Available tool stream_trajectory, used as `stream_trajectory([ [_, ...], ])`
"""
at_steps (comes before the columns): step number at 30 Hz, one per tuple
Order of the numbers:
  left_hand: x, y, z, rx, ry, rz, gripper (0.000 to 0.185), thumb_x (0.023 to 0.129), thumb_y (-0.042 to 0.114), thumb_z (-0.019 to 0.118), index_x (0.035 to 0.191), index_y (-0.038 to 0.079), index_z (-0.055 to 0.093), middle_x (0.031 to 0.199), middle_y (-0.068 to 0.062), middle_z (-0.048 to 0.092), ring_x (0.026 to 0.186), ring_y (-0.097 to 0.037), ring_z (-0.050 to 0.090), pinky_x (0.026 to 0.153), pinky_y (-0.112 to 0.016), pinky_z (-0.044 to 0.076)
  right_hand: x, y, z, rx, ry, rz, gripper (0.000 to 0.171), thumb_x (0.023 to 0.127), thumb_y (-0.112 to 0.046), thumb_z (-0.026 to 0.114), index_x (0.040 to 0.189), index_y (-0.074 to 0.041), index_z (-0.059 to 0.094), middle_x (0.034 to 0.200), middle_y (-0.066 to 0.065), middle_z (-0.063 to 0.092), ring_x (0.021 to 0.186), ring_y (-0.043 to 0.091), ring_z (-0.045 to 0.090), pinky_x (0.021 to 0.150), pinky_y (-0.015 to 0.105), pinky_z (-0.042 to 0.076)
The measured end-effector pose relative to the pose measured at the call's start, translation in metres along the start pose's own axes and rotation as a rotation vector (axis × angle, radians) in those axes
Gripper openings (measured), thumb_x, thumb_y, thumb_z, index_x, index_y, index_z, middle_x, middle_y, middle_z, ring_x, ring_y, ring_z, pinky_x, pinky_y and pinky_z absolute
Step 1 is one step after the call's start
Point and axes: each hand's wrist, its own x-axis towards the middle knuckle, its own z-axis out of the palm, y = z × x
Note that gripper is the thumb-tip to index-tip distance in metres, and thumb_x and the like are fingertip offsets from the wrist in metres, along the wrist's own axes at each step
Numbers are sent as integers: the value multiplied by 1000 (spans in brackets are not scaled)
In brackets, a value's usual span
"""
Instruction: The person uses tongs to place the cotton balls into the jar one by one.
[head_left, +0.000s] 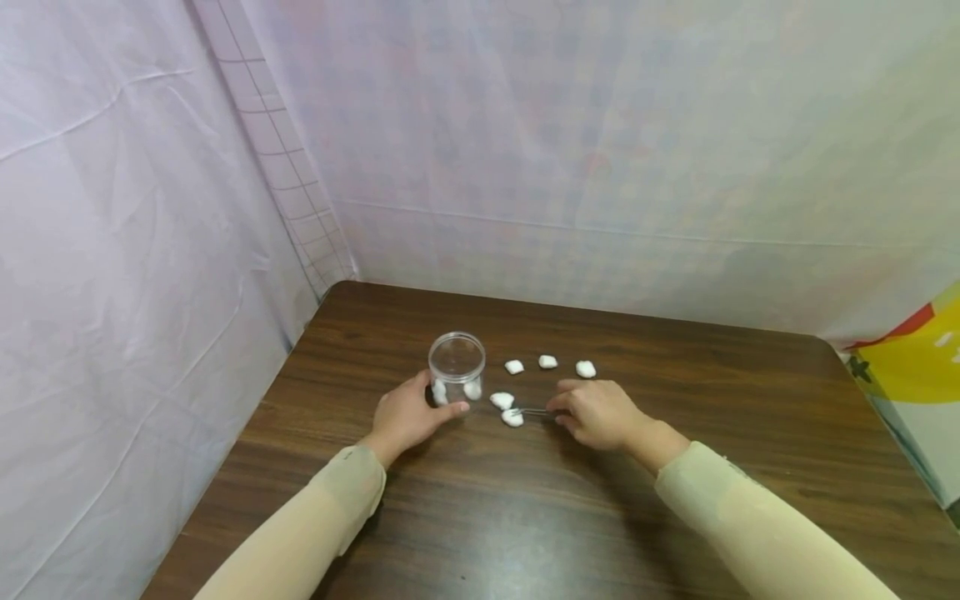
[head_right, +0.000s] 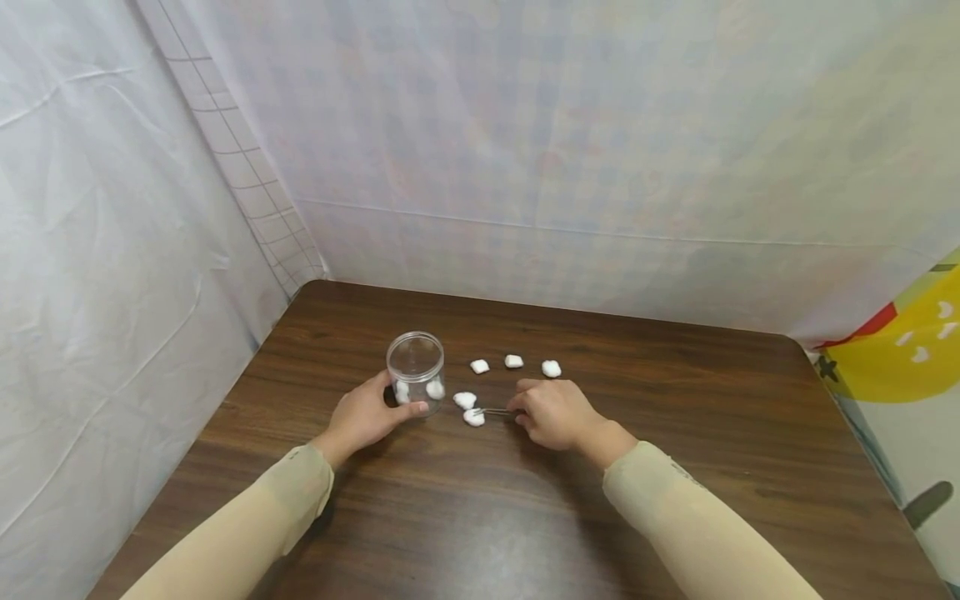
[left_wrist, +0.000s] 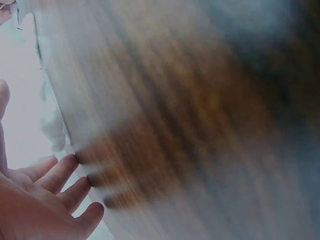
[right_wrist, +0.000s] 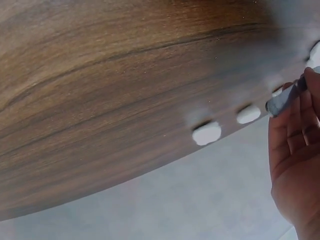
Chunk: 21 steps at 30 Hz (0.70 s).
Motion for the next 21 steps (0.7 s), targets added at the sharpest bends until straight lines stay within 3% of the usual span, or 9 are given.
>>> stream_trajectory([
  [10,0,1,0,3,-5,4,84,81,64,72,145,14,50,139,-13,57,127,-34,54,107,-57,33,-2,0,-1,-55,51,13,14,79,-17,77,93,-20,78,82,-12,55,59,8,56,47,32,47],
  [21,-1,1,-1,3,-7,8,83,82,63,72,145,13,50,139,-13,58,127,-34,54,106,-57,34,-11,5,-8,-51,40,43,13,80,-16,76,92,-19,78,83,-11,56,61,8,54,48,32,47],
])
